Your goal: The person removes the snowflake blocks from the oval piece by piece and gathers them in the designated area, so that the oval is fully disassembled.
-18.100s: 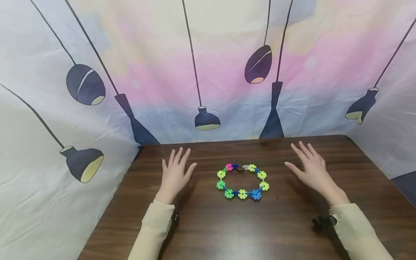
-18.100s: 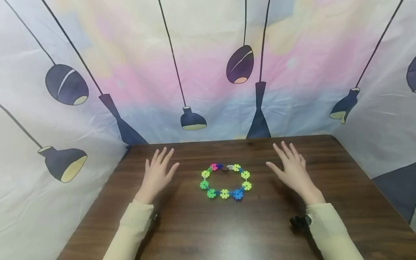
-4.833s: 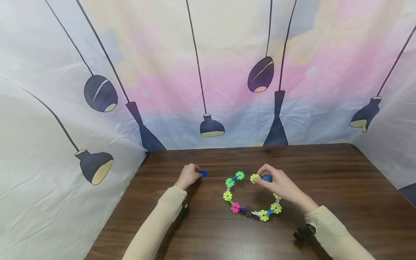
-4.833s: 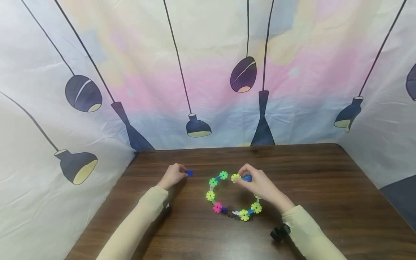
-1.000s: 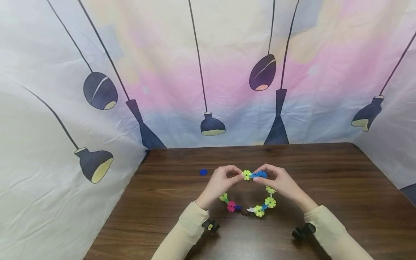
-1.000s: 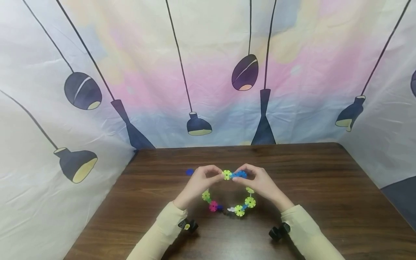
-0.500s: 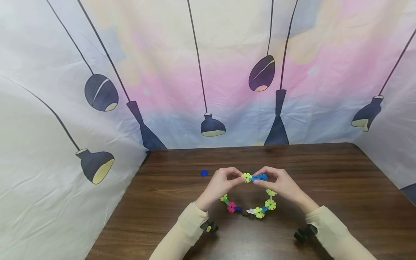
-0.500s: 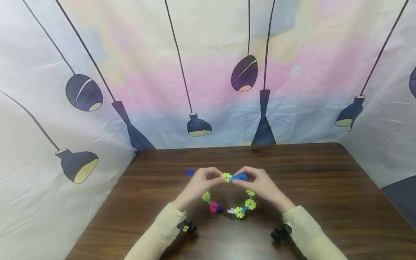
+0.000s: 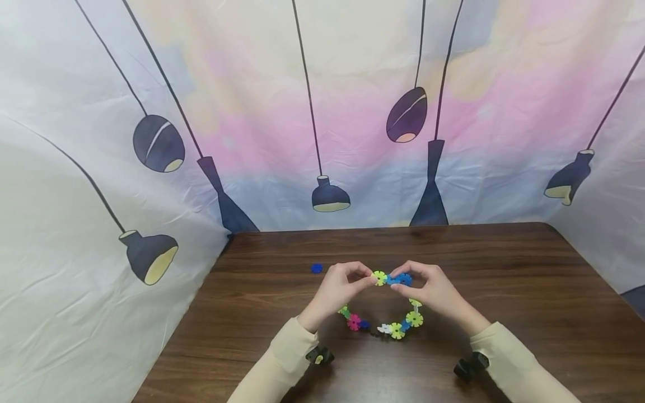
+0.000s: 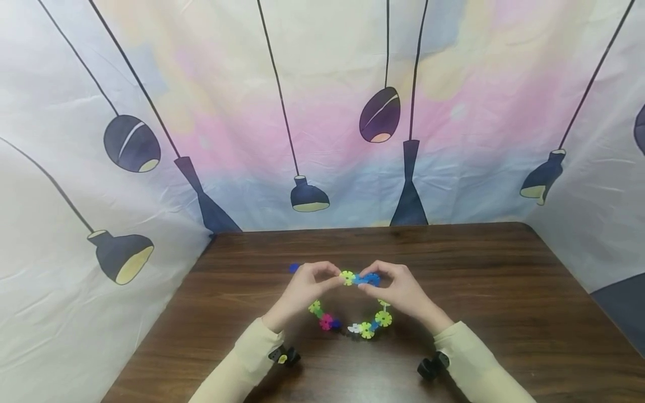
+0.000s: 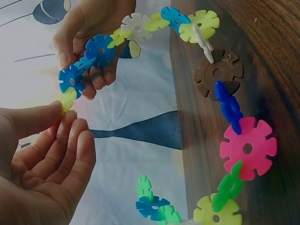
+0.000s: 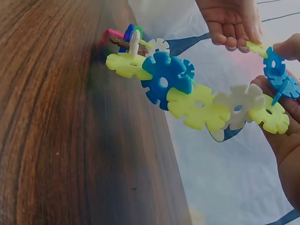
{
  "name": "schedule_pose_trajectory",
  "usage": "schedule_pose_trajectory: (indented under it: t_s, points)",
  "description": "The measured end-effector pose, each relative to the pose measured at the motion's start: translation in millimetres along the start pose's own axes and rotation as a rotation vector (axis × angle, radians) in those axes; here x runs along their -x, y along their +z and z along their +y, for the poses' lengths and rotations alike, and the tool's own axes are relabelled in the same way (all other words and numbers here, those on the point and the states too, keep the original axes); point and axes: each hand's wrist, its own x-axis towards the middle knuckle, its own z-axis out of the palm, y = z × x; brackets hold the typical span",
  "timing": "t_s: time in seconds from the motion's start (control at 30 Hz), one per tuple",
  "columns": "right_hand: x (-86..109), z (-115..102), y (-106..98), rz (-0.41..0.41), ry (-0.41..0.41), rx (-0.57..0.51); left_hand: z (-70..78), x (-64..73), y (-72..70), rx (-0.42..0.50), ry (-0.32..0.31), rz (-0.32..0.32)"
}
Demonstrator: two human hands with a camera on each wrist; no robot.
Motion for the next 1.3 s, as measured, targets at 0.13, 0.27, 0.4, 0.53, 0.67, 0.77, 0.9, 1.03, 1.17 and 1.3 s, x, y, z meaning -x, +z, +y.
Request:
schedule_pose_trajectory:
  t_s: [0.13,0.27,0.4,0.53,0.67,0.77,0.9,1.03,1.17,1.3]
  points:
    - [5.4,3,-7,0.021,0.032,-0.027,-3.0,2.9,-10.8,0.004,-0.006,0.093]
    - [16.2,7,-24,0.026,0.122,-0.049,-7.8,6.3,-34.9,0.024,-0.045,0.226]
    - [21.0,7,-35,0.016,0.167,-0.022,-10.1,8.5,-56.8,0.012,-0.062,0.292]
    - [21.4,7,-36,-0.003,0.199,-0.014,-14.0,10.4,-72.3,0.003,-0.1,0.31]
    - [21.2,6,-35,-0.021,0.241,-0.034,-22.9,13.5,-87.4,-0.024,-0.137,0.325]
    - [21.5,6,-36,-0.02,0.264,-0.04,-34.3,14.8,-100.7,-0.073,-0.149,0.349]
    - [22.0,5,-37,-0.018,0.276,-0.025,-49.9,15.1,-118.1,-0.124,-0.185,0.366]
    - [21.8,6,-39,-0.019,0.276,-0.003,-63.7,12.3,-128.6,-0.132,-0.229,0.349]
    - [21.0,7,-39,-0.017,0.268,0.002,-81.6,6.5,-131.7,-0.173,-0.273,0.326]
    - [19.9,7,-38,-0.019,0.262,-0.006,-103.4,-0.7,-130.0,-0.201,-0.337,0.296]
